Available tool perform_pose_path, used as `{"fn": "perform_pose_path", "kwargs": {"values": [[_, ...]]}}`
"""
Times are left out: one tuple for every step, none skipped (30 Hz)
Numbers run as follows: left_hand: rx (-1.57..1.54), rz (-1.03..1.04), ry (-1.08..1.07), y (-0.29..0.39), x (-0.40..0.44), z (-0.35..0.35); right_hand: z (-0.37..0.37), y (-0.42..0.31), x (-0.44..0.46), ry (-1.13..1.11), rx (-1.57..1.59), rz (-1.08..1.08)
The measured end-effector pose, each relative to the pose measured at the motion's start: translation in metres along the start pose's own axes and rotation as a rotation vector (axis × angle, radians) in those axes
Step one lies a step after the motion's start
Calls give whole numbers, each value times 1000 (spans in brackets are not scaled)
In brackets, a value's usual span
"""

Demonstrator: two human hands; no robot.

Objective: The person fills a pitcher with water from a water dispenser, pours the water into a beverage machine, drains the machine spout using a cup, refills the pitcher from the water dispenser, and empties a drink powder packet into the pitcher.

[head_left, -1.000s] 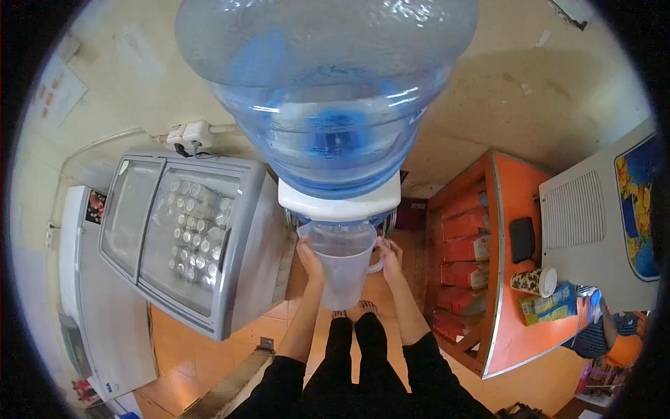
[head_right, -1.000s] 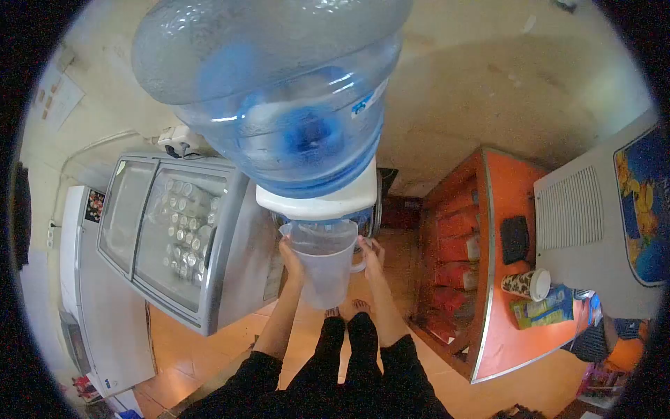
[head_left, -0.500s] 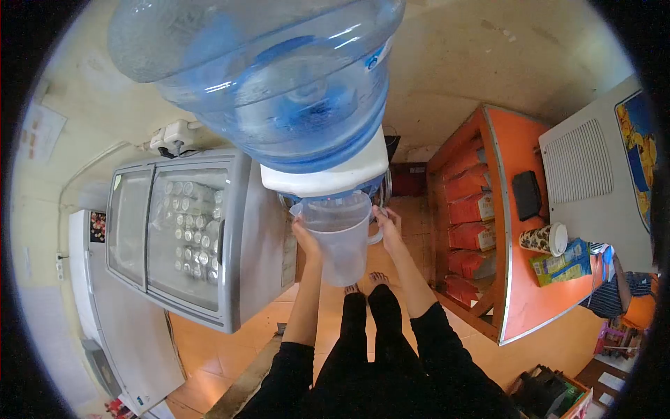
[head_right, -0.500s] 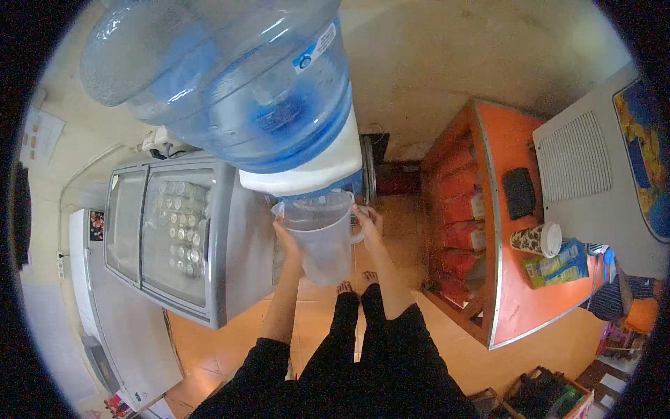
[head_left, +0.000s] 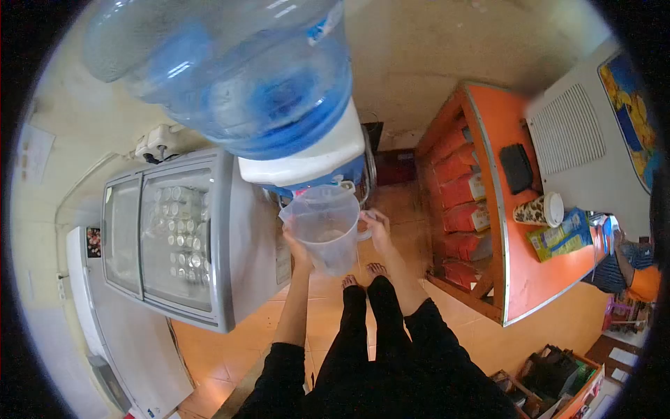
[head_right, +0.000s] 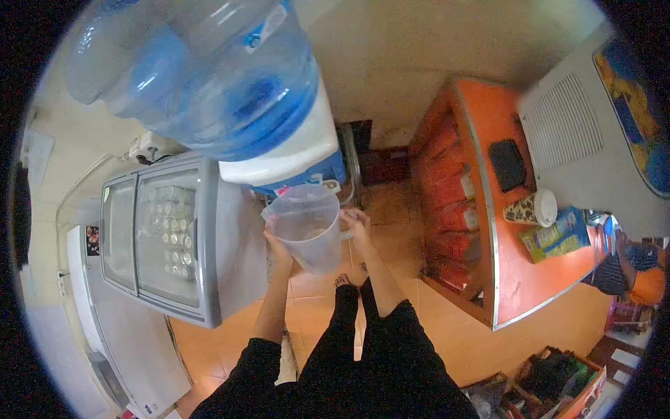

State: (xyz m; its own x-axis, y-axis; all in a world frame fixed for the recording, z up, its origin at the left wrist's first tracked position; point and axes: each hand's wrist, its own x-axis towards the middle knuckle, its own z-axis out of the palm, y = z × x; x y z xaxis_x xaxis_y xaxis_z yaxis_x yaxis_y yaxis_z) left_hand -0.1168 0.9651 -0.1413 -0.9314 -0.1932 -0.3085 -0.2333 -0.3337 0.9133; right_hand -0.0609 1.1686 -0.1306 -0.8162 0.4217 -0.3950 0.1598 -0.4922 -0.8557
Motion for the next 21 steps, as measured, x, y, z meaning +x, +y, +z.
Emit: {"fn": "perform_pose_path", "kwargs": {"values": [[-3,16,-79,0,-14,-5,-10,12,-6,-9,9,15],[2,8,-92,-5,-22,-11,-18,20,-14,-18,23,26],[-1,-3,-119,-10,-29,-15,-27,25,-22,-3,29,17],[-5,-14,-148,-14,-38,-19,-36,26,-32,-27,30,17],[-2,-18,-170,-19,-49,-23,-46,26,-45,-50,30,14],[-53,-45,-177,-23,-60,-26,-59,23,-60,-33,37,-2],[-105,-70,-187,-26,-73,-26,-72,18,-77,-73,86,-10],[-110,-70,-217,-17,-92,-18,-84,8,-97,-113,133,-23],[27,21,-257,-7,-112,-11,-98,-3,-122,-83,120,-56],[156,116,-298,8,-137,2,-109,-24,-154,-49,103,-91],[139,120,-338,20,-161,16,-126,-38,-182,-52,57,-137],[119,102,-393,32,-186,33,-148,-52,-211,-53,8,-187],[98,84,-449,46,-212,55,-172,-67,-244,22,-105,-219],[74,89,-492,68,-249,80,-195,-82,-280,101,-216,-245],[84,28,-570,90,-296,105,-215,-96,-317,208,-109,-296],[96,-34,-646,103,-340,126,-234,-113,-356,307,-1,-345],[108,-55,-766,104,-373,142,-251,-133,-397,407,97,-407],[122,-72,-883,102,-408,158,-269,-153,-435,499,198,-469],[40,-133,-1003,107,-450,178,-296,-164,-467,546,192,-605],[-29,-202,-1118,108,-492,195,-322,-173,-500,595,192,-728],[-27,-201,-1143,100,-525,214,-344,-186,-526,714,191,-810]]}}
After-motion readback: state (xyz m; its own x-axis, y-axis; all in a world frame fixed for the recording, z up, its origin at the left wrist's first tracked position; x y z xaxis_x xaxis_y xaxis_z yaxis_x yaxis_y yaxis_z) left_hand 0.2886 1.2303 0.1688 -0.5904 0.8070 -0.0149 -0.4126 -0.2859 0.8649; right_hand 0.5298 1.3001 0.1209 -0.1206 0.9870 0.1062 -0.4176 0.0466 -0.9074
